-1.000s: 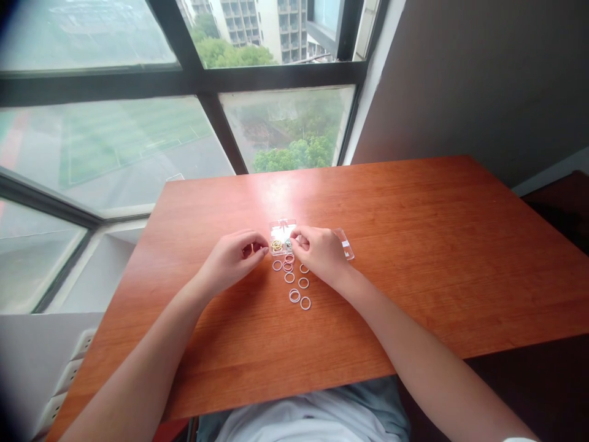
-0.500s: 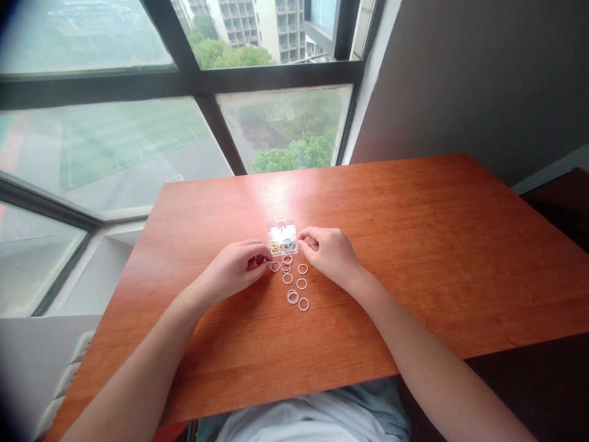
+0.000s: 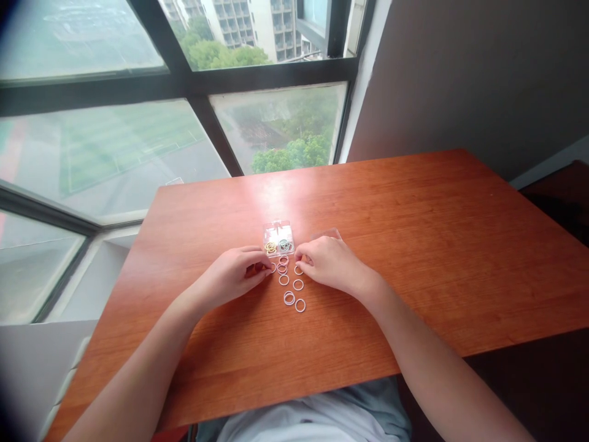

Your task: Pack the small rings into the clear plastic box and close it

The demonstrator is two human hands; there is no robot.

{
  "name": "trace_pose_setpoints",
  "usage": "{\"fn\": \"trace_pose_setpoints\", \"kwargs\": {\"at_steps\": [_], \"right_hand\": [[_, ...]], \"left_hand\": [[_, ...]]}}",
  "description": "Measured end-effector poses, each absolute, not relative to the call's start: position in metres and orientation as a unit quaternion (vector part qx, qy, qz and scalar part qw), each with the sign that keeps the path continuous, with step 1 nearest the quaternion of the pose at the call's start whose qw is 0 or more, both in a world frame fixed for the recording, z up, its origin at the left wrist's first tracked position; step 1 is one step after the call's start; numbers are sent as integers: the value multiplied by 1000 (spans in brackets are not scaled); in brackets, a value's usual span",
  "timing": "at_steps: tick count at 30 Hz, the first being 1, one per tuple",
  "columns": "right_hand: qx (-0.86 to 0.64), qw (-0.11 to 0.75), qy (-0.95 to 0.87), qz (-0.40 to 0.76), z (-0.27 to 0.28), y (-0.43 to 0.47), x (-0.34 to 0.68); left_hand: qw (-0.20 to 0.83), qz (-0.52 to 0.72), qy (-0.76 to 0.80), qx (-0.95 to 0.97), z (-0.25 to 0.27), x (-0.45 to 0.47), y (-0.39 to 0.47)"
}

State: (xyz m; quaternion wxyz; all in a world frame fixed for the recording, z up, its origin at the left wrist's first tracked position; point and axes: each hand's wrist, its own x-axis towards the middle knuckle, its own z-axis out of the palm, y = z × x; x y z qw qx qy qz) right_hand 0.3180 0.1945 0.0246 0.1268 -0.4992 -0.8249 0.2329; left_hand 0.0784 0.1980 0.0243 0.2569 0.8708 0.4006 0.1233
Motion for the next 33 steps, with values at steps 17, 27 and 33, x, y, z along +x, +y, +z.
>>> {"fn": "trace_pose_setpoints", "kwargs": {"at_steps": [17, 27, 33], "right_hand": [[-489, 120, -829, 243, 25, 194, 320], [-485, 116, -828, 255, 24, 195, 319], [-487, 122, -825, 259, 26, 194, 320]], "left_hand": [[183, 72, 350, 916, 18, 95, 181], [90, 0, 333, 939, 25, 102, 175], [149, 148, 373, 904, 24, 88, 190]]}}
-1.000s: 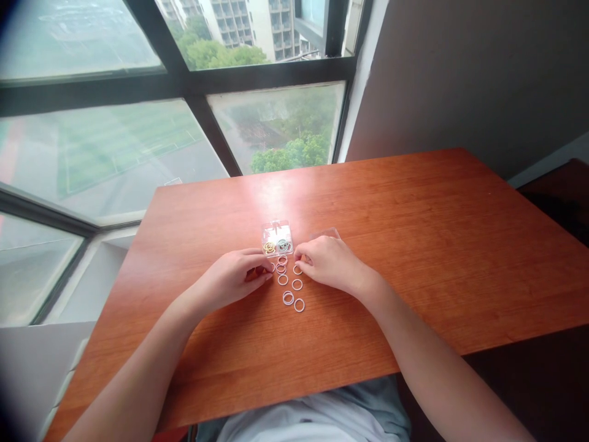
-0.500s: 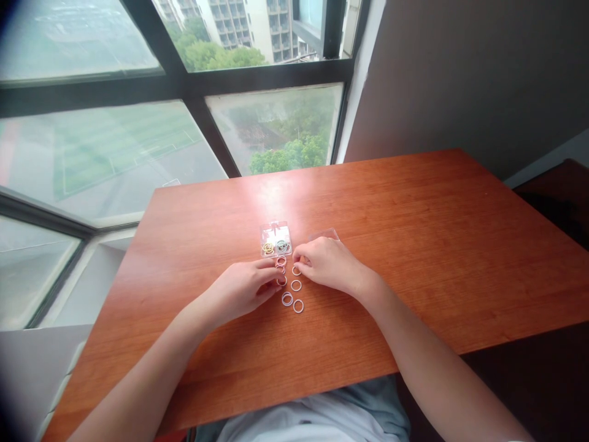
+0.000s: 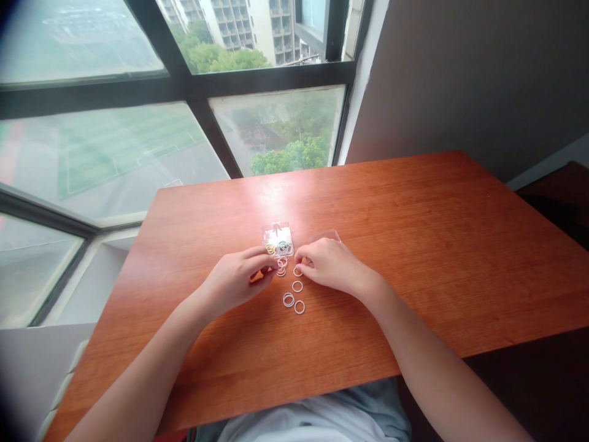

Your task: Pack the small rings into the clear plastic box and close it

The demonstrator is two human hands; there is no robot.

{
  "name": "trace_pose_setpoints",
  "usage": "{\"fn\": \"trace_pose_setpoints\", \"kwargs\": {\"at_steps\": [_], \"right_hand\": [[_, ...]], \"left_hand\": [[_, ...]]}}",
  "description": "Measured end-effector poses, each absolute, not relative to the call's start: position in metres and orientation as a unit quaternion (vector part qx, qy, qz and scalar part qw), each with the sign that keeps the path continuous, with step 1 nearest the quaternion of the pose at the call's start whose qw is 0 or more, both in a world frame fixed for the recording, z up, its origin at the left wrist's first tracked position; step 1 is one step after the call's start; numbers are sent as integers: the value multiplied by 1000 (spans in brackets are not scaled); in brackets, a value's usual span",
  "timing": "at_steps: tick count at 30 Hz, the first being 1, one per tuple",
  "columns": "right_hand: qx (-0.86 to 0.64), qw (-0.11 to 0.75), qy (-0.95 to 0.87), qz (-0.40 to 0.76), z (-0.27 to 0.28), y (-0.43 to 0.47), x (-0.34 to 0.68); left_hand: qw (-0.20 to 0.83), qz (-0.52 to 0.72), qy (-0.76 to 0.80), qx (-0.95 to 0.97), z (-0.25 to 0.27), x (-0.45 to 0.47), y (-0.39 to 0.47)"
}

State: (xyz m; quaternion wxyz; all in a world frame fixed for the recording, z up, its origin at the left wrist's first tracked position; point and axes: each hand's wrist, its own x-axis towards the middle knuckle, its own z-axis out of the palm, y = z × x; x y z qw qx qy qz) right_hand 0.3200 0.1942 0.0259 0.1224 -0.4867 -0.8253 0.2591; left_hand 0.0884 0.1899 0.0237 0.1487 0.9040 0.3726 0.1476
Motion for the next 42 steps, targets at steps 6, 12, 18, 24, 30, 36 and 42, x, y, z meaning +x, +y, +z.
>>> {"fn": "trace_pose_setpoints", "kwargs": {"at_steps": [6, 12, 18, 24, 30, 36, 42], "right_hand": [[-478, 102, -832, 262, 26, 194, 319], [-475, 97, -834, 262, 28, 192, 319], [-458, 87, -843, 269, 28, 192, 321], [-432, 69, -865, 245, 25, 190, 319], [-441, 61, -875, 188, 24, 186, 313], [-454, 174, -842, 232, 16, 193, 316], [-474, 307, -785, 253, 23, 212, 307]], "left_hand": [[87, 298, 493, 813, 20, 83, 216], [84, 285, 515, 804, 11, 89, 224], [94, 298, 520, 795, 6, 84, 226], [108, 317, 522, 784, 7, 79, 225], [136, 331, 513, 780, 6, 76, 223], [163, 325, 500, 786, 5, 74, 216], [177, 314, 491, 793, 10, 72, 211]]}}
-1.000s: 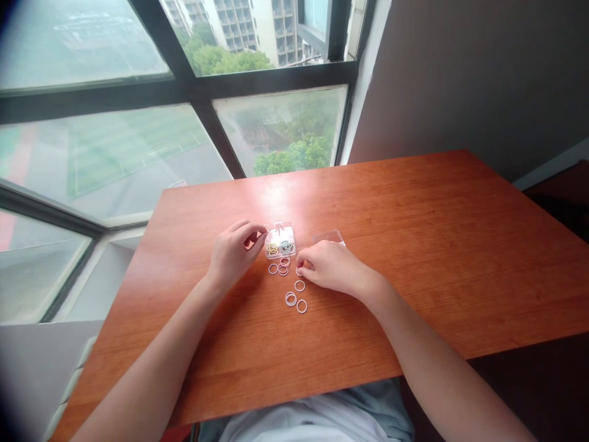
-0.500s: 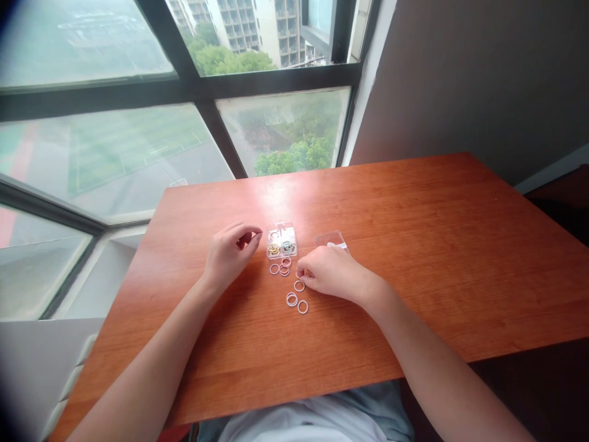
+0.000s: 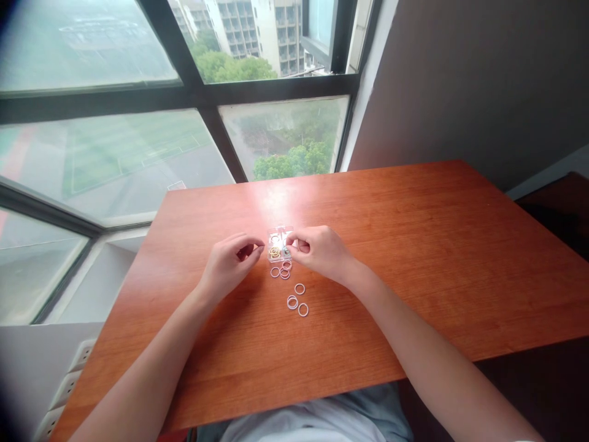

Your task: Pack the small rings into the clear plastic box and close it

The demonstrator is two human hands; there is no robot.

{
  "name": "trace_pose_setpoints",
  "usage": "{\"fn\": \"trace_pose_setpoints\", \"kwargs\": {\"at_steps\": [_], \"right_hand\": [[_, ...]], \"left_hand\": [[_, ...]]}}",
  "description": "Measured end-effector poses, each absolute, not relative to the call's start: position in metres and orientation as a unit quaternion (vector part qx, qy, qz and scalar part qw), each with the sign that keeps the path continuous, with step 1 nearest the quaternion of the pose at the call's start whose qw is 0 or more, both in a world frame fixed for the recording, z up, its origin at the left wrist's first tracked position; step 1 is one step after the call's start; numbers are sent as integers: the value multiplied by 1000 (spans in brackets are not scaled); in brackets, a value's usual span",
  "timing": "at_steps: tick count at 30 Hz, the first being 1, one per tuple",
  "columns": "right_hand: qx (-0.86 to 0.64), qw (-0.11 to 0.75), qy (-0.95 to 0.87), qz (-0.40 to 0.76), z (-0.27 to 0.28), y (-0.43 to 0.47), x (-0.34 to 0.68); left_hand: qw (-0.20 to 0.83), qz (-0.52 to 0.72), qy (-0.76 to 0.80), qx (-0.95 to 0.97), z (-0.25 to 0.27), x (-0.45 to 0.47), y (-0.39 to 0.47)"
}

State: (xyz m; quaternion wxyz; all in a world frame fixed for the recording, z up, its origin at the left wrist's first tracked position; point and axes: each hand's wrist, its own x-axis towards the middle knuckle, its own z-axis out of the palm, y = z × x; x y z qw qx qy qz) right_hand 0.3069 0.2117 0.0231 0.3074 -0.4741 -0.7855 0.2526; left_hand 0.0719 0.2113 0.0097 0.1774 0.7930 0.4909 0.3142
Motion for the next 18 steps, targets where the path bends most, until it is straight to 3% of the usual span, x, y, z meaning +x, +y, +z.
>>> {"fn": "trace_pose_setpoints", "kwargs": {"at_steps": [9, 18], "right_hand": [[-509, 279, -789, 203, 20, 246, 265], [-515, 290, -782, 196, 22, 233, 288]], "left_hand": [[180, 305, 486, 799, 12, 71, 210], [185, 325, 484, 791, 18, 74, 205]]}}
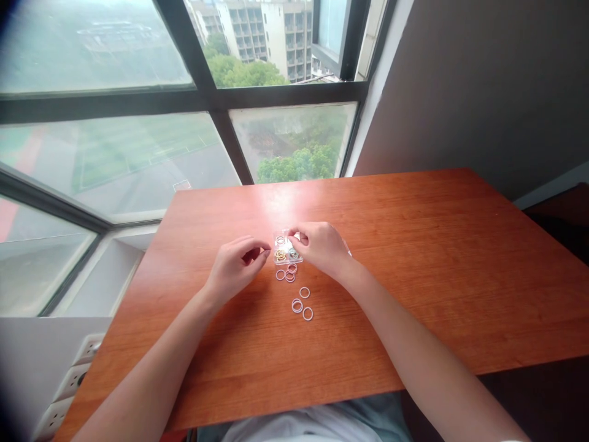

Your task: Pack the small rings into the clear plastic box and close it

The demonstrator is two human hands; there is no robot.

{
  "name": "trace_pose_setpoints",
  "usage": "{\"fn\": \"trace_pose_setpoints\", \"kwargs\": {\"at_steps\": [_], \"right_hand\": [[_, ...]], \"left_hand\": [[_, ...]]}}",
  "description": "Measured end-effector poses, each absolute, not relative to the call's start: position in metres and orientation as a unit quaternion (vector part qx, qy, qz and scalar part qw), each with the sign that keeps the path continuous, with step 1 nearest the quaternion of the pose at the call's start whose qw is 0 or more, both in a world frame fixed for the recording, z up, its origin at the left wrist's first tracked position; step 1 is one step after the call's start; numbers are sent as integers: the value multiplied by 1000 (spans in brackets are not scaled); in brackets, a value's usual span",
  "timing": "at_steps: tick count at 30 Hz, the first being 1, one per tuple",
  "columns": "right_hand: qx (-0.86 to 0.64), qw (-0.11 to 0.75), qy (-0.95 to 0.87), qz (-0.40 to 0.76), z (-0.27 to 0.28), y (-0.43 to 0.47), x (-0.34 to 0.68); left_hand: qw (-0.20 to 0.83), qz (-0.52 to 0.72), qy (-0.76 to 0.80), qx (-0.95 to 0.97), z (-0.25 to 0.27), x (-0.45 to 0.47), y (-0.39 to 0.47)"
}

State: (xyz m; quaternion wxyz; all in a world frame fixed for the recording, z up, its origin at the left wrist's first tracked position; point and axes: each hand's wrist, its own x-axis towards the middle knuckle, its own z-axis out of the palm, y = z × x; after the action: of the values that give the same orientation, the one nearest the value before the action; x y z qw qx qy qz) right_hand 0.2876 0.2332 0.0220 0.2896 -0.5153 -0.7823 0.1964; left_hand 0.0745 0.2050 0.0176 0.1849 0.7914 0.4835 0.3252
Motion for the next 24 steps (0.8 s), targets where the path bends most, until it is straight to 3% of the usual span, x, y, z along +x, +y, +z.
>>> {"fn": "trace_pose_setpoints", "kwargs": {"at_steps": [10, 24], "right_hand": [[-485, 195, -814, 254, 24, 197, 307], [-485, 162, -824, 244, 23, 198, 314]], "left_hand": [[254, 128, 308, 908, 27, 94, 179], [155, 18, 319, 935, 27, 105, 169]]}}
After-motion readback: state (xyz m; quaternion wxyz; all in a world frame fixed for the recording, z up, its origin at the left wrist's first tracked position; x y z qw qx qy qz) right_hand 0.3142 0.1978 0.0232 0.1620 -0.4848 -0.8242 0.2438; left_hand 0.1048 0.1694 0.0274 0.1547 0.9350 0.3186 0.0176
